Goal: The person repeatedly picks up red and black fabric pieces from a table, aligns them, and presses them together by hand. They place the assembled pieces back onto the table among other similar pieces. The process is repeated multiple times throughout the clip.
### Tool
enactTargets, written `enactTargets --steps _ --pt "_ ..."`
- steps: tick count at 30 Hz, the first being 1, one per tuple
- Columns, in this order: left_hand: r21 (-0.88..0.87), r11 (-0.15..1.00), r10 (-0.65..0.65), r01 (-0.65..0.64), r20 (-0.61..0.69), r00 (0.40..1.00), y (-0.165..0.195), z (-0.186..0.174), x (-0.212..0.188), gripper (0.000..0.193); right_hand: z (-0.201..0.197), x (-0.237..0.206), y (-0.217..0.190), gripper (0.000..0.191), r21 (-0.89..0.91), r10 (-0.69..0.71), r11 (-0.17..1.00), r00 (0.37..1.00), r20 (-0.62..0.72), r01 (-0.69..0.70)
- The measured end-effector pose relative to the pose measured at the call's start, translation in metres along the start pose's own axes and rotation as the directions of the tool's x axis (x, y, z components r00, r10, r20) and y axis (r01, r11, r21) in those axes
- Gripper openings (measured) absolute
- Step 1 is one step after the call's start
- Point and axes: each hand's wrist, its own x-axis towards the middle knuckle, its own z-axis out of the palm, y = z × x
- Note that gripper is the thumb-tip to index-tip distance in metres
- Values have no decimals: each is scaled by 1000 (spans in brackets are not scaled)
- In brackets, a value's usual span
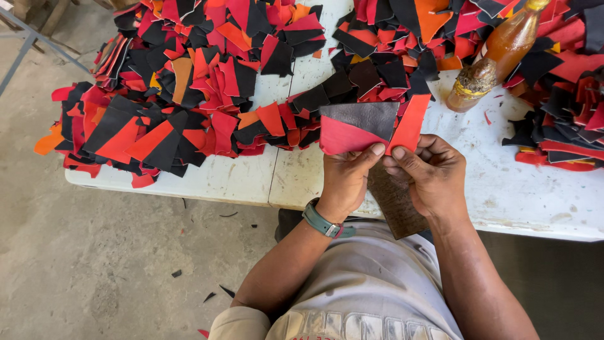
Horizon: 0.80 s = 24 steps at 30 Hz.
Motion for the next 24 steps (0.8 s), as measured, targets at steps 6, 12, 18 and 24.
enactTargets --steps 6,12,18,24 --pt "14 999 52 -52 -9 999 -6 5 -5 24 0 -2 8 14 -1 -19 1000 1000 16 19" --pt "60 998 -18 17 3 1000 7 14 -6 31 -5 2 -6 17 -120 -65 990 995 78 74" --pt "-189 978 -73 83 61 995 14 27 8 25 -8 5 -22 16 31 -90 996 984 154 87" --pt "-102 991 -86 85 -13 996 11 27 4 24 -7 3 -21 14 15 -99 995 986 132 98"
